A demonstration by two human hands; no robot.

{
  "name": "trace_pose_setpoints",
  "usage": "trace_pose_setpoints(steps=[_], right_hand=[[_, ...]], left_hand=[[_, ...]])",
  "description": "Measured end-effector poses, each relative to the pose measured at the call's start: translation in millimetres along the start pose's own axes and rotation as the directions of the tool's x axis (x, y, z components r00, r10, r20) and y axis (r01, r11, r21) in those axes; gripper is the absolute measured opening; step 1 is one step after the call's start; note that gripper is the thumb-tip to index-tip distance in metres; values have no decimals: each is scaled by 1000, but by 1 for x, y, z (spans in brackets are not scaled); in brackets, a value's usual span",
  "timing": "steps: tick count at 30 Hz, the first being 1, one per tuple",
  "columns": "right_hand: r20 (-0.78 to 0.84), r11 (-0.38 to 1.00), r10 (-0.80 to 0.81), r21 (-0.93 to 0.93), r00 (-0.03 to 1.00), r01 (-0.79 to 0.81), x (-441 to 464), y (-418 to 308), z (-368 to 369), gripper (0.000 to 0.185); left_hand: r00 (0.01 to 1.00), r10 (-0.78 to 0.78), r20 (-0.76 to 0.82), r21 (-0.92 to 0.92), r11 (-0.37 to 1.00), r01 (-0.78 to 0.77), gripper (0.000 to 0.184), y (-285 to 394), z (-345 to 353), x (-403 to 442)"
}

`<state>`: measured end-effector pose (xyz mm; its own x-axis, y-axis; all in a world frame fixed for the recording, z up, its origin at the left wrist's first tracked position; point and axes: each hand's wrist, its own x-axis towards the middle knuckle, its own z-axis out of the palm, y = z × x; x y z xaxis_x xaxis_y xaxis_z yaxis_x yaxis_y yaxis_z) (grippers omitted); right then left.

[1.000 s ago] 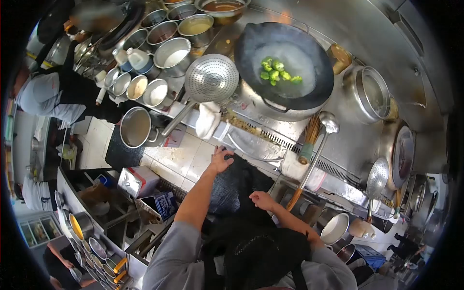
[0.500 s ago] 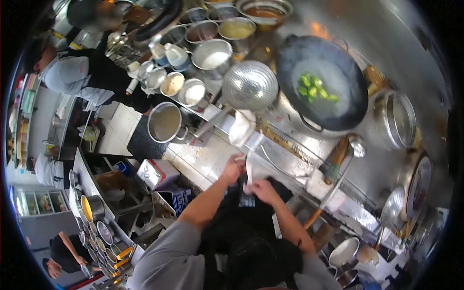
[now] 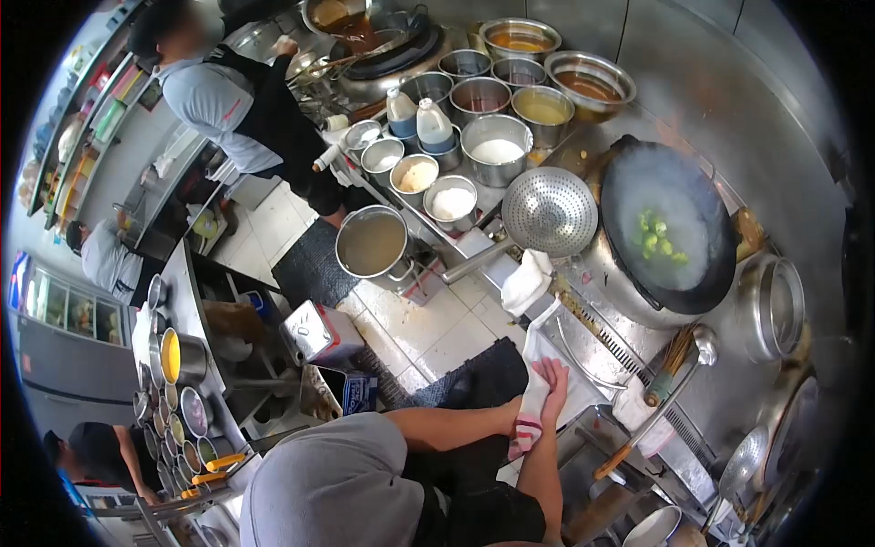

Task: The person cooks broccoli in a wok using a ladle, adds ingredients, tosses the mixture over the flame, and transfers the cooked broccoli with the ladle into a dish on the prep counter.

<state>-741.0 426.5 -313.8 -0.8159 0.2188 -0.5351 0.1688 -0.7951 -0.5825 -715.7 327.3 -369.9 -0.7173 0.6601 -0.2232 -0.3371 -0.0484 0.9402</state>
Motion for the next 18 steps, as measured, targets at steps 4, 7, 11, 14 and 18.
trace_pose_setpoints(steps=[4,7,11,14,18], right_hand=[[32,915,-162,-370,986,162,-7,5,-3,56],[146,718,-210,-648,967,254,-16,3,3,64],[168,658,-161,-716,973,232,-16,-8,14,65],[118,674,-203,-704,972,226,-18,-2,16,63],[136,662,-279,-689,950,294,-33,-6,21,64]], left_hand=[[890,-325,320,-646,612,456,28,-25,-18,4],[916,-397,51,-386,838,385,28,70,-3,-4],[797,-585,-152,158,781,604,32,175,0,-5],[908,-353,-226,512,749,419,39,112,-5,-1],[866,-400,-298,319,814,486,39,75,3,2]])
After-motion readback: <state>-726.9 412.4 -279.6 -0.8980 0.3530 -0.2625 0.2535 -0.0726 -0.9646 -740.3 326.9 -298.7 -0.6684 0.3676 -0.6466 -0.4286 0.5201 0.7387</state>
